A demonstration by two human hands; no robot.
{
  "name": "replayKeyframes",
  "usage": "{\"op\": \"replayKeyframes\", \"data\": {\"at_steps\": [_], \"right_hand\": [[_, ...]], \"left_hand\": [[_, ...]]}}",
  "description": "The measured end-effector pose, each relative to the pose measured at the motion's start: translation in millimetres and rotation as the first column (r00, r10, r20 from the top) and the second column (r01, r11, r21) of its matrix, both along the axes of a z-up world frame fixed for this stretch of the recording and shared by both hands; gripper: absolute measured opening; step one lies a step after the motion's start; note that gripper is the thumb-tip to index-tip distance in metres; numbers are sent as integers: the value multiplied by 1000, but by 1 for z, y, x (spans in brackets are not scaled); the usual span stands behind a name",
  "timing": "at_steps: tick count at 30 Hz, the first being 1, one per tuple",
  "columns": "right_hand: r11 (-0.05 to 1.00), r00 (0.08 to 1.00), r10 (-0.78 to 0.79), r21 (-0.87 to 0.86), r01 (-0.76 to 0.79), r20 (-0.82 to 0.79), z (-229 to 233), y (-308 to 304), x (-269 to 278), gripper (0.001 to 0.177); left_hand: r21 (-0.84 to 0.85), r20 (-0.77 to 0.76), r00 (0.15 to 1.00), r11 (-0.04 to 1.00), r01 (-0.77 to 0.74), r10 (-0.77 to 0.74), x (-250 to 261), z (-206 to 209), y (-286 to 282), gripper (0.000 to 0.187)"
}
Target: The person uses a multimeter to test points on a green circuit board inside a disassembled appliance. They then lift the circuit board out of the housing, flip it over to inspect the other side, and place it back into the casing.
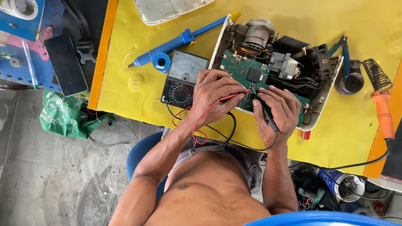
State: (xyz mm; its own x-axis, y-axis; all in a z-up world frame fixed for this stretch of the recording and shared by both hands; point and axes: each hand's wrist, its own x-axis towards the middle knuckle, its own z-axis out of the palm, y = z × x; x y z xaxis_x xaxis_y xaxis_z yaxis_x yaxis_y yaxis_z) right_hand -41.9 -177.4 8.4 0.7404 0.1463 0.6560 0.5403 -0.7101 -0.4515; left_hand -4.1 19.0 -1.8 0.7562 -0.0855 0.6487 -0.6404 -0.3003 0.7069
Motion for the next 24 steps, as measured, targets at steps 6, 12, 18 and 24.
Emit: {"op": "replayKeyframes", "data": {"at_steps": [6, 12, 18, 24], "right_hand": [[1000, 1000, 6, -12, -6, -1, 0, 0, 1, 15], [1000, 1000, 30, -8, -30, -4, 2, -1, 1, 15], [999, 999, 47, -27, -47, -2, -1, -3, 1, 18], [999, 999, 37, -25, -37, -2, 1, -2, 1, 18]], "left_hand": [[10, 1, 1000, 1000, 5, -5, 0, 1, 1, 6], [21, 18, 999, 999, -32, 31, 0, -3, 1, 5], [11, 0, 999, 999, -34, 34, -2, -6, 1, 7], [0, -10, 1000, 1000, -14, 14, -2, -4, 1, 7]]}}
